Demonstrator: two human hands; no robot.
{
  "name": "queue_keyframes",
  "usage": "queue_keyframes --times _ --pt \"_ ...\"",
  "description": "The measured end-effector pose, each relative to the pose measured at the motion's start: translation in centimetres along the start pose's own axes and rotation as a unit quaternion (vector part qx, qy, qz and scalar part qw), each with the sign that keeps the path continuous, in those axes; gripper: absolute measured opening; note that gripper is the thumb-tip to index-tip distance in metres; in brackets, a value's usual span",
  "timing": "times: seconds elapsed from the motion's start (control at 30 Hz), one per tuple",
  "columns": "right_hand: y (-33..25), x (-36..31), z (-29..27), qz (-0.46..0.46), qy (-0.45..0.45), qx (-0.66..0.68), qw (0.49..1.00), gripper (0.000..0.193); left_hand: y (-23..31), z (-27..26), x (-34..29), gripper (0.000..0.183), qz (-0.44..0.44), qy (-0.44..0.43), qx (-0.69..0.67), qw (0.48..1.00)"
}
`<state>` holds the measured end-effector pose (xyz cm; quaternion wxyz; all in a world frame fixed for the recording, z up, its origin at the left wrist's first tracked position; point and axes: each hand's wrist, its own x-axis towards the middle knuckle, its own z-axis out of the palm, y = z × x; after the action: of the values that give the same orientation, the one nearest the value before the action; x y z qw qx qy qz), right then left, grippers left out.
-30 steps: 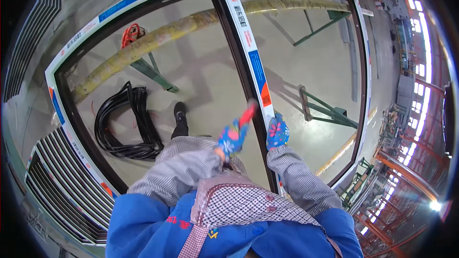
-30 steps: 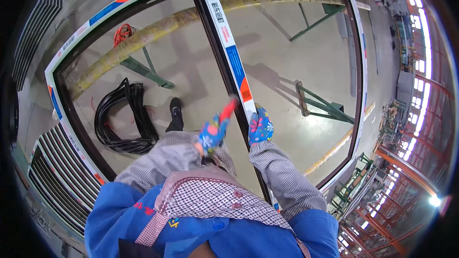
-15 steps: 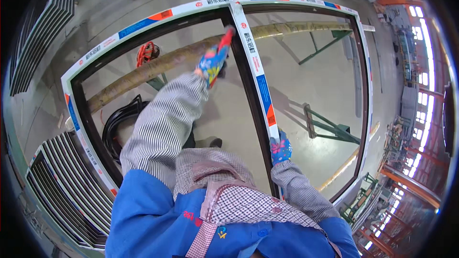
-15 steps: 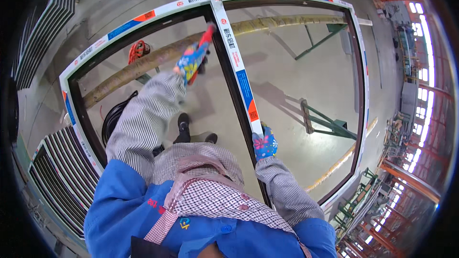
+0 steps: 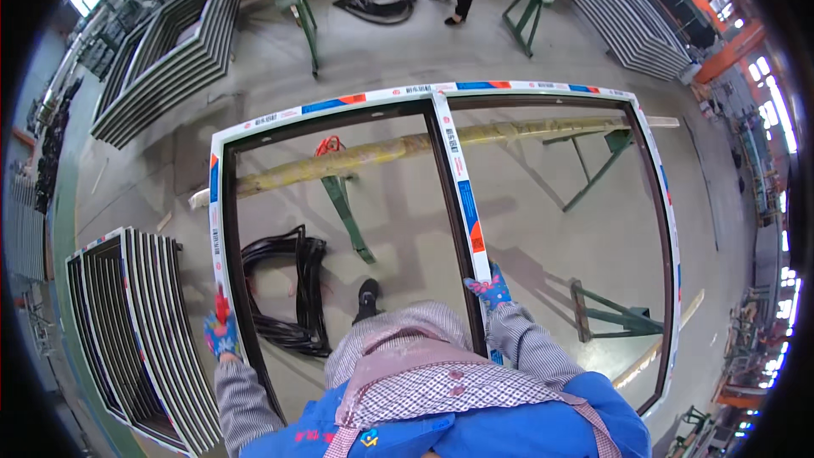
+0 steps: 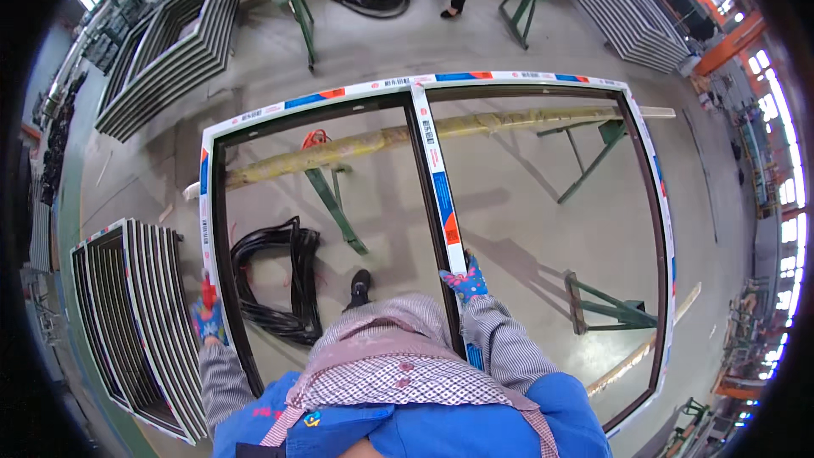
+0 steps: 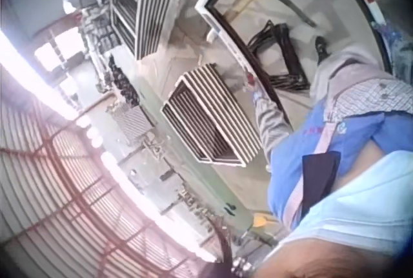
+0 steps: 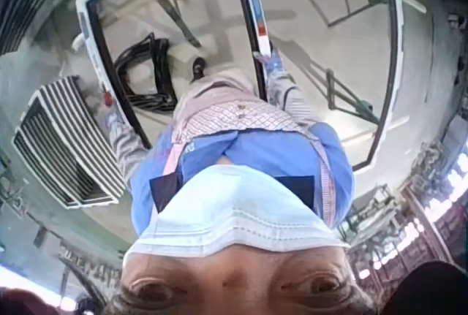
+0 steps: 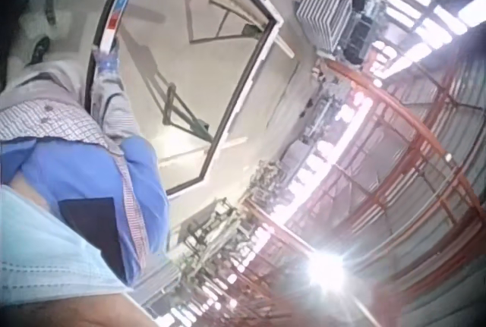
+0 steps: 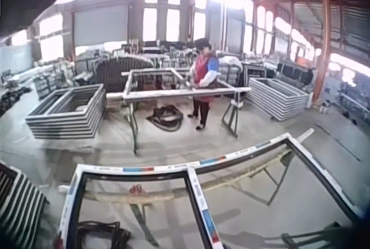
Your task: Installing a black rubber seal into the grooves of a white window frame profile and cutting it to size.
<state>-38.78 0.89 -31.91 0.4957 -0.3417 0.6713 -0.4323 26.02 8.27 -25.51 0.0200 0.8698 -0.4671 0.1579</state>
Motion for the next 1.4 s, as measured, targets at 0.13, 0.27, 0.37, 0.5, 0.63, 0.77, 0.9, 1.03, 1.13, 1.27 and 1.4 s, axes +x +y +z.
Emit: queue_keyframes --times 0.13,0.27,0.37,0.5,0.63,0.77,0.9,1.03,1.13,1.27,1.4 --pt "1.5 0.6 -2.7 -0.006 -0.018 -0.117 0.993 0.071 5.8 -6.3 -1.9 0.033 -0.061 -0.24 -0.071 0.966" --pt "0.8 -0.1 -3.7 0.075 -0.068 -0.016 0.995 0.058 5.7 -7.2 -2.8 0.025 -0.044 -0.2 -0.079 0.975" --pt "0.6 -1.5 -3.6 0.091 -0.048 -0.102 0.989 0.071 4.7 -8.9 -4.2 0.025 -0.061 -0.227 -0.057 0.97" --pt "0.1 -3.8 -4.8 0.04 -0.034 -0.151 0.987 0.079 3.9 -11.3 -6.3 0.026 -0.097 -0.278 -0.065 0.954" --pt "3.5 -3.3 -5.1 0.021 -0.02 -0.059 0.998 0.062 2.1 -8.8 -6.9 0.029 -0.065 -0.249 -0.052 0.965" --pt "0.6 -4.1 -4.7 0.078 -0.012 -0.183 0.98 0.077 3.5 -9.3 -4.1 0.032 -0.056 -0.274 -0.043 0.959" --pt "-14.9 -8.6 4.4 -0.171 0.189 -0.526 0.811 0.077 12.9 -12.2 1.4 0.034 0.069 -0.103 -0.292 0.948" --pt "-16.4 -7.1 14.6 -0.186 -0.148 -0.241 0.941 0.069 26.7 -14.1 3.0 0.034 0.06 -0.426 -0.675 0.6" --pt "-14.6 -5.4 18.4 -0.11 -0.201 0.095 0.969 0.061 35.8 -12.7 2.1 0.039 0.178 -0.56 -0.648 0.485" --pt "-16.7 -3.1 14.5 0.031 -0.035 0.152 0.987 0.039 43.7 -12.8 6.9 0.058 0.484 -0.408 -0.554 0.541" --pt "-17.2 -1.4 8.8 0.049 0.103 0.163 0.98 0.029 55.2 -9.9 14.8 0.058 0.553 0.005 -0.294 0.78"
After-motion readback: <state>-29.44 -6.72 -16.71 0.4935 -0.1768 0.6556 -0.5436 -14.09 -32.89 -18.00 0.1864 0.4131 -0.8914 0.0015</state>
